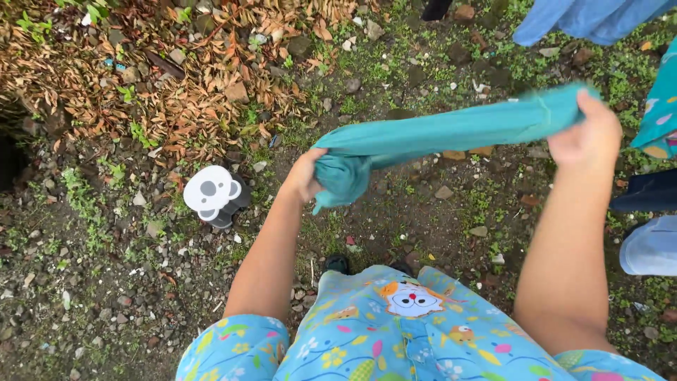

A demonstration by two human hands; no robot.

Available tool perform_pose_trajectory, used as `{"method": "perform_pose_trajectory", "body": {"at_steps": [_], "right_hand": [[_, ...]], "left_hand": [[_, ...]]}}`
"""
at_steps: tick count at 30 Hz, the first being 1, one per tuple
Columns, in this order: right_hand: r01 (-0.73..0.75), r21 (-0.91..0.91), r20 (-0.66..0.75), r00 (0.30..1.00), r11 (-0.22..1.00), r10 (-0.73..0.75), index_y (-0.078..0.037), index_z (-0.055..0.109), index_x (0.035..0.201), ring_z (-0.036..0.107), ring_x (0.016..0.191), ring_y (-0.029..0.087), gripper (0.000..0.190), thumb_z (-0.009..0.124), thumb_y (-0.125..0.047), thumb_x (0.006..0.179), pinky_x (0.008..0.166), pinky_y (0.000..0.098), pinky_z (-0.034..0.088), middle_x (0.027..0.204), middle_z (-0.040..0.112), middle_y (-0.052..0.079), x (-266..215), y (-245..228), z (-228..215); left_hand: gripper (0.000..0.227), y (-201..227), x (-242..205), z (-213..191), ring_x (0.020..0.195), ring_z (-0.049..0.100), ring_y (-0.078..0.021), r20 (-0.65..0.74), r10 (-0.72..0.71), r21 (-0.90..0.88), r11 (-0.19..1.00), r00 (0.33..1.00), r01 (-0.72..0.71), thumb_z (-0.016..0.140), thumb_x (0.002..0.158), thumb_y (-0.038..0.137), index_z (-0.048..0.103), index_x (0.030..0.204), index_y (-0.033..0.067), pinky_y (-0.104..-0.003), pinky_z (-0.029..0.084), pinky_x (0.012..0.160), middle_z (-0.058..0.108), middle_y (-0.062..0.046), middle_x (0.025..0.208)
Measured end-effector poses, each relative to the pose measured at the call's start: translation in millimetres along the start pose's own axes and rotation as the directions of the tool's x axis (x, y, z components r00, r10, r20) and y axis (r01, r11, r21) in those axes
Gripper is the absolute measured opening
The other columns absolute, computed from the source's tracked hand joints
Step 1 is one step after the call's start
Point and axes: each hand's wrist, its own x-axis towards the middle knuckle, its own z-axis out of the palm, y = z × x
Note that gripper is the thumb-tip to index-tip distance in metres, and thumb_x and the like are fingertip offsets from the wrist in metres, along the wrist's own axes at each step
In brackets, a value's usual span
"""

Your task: Hanging wet laundry from a basket onto clotheslines and a drying rack using hangers.

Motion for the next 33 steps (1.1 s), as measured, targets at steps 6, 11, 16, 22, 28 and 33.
{"method": "perform_pose_trajectory", "body": {"at_steps": [6, 11, 16, 22, 28, 33], "right_hand": [[-0.416, -0.89, -0.427, 0.904, 0.184, -0.024, -0.001, 0.068, 0.109, 0.071, 0.094, 0.026, 0.036, 0.078, -0.034, 0.099, 0.086, 0.0422, 0.055, 0.107, 0.071, 0.016, -68, 38, 24], [-0.018, -0.664, 0.241, 0.941, 0.747, 0.237, -0.007, 0.069, 0.125, 0.068, 0.11, 0.018, 0.031, 0.065, -0.02, 0.098, 0.096, 0.0356, 0.054, 0.121, 0.072, 0.007, -105, 88, 118], [-0.235, -0.493, 0.307, 0.853, 0.837, 0.421, -0.006, 0.067, 0.13, 0.068, 0.113, 0.02, 0.037, 0.061, -0.022, 0.096, 0.098, 0.0386, 0.053, 0.126, 0.071, 0.007, -117, 132, 148], [-0.307, -0.431, 0.377, 0.793, 0.849, 0.478, -0.004, 0.065, 0.132, 0.066, 0.116, 0.022, 0.041, 0.059, -0.025, 0.098, 0.101, 0.039, 0.051, 0.13, 0.069, 0.01, -110, 152, 160], [-0.382, -0.377, 0.422, 0.74, 0.844, 0.524, -0.001, 0.063, 0.135, 0.065, 0.119, 0.025, 0.046, 0.058, -0.029, 0.099, 0.104, 0.0394, 0.05, 0.134, 0.067, 0.012, -101, 163, 149], [-0.438, -0.347, 0.456, 0.694, 0.83, 0.557, 0.001, 0.062, 0.137, 0.063, 0.122, 0.026, 0.05, 0.057, -0.032, 0.101, 0.106, 0.0398, 0.048, 0.137, 0.066, 0.014, -85, 162, 124]], "left_hand": [[0.046, 30, -24, 59, 0.102, 0.07, -0.034, 0.146, 0.153, -0.71, 0.705, 0.977, -0.004, 0.053, 0.095, 0.032, 0.06, 0.125, -0.0018, -0.05, 0.055, 0.099, 0.07, -0.019, 0.116], [0.043, 29, -5, 100, 0.093, 0.072, -0.0333, 0.441, 0.097, -0.594, 0.777, 0.892, 0.208, 0.062, 0.098, 0.033, 0.062, 0.122, -0.0033, -0.048, 0.059, 0.088, 0.071, -0.019, 0.109], [0.042, 41, -34, 155, 0.088, 0.073, -0.0295, 0.564, -0.054, -0.387, 0.864, 0.824, 0.322, 0.071, 0.098, 0.034, 0.066, 0.117, -0.0037, -0.045, 0.06, 0.083, 0.074, -0.018, 0.105], [0.047, 44, -86, 198, 0.099, 0.073, -0.0272, 0.635, -0.06, -0.339, 0.874, 0.77, 0.347, 0.072, 0.097, 0.033, 0.066, 0.123, -0.0053, -0.043, 0.059, 0.094, 0.074, -0.017, 0.114], [0.061, 31, -77, 146, 0.113, 0.069, -0.0267, 0.665, -0.128, -0.212, 0.912, 0.736, 0.35, 0.067, 0.101, 0.046, 0.058, 0.139, -0.0015, -0.045, 0.053, 0.107, 0.068, -0.016, 0.132], [0.076, 6, -53, 71, 0.121, 0.064, -0.0298, 0.278, -0.163, -0.116, 0.973, 0.947, 0.201, 0.06, 0.092, 0.058, 0.054, 0.143, 0.0025, -0.049, 0.05, 0.107, 0.063, -0.015, 0.138]]}}
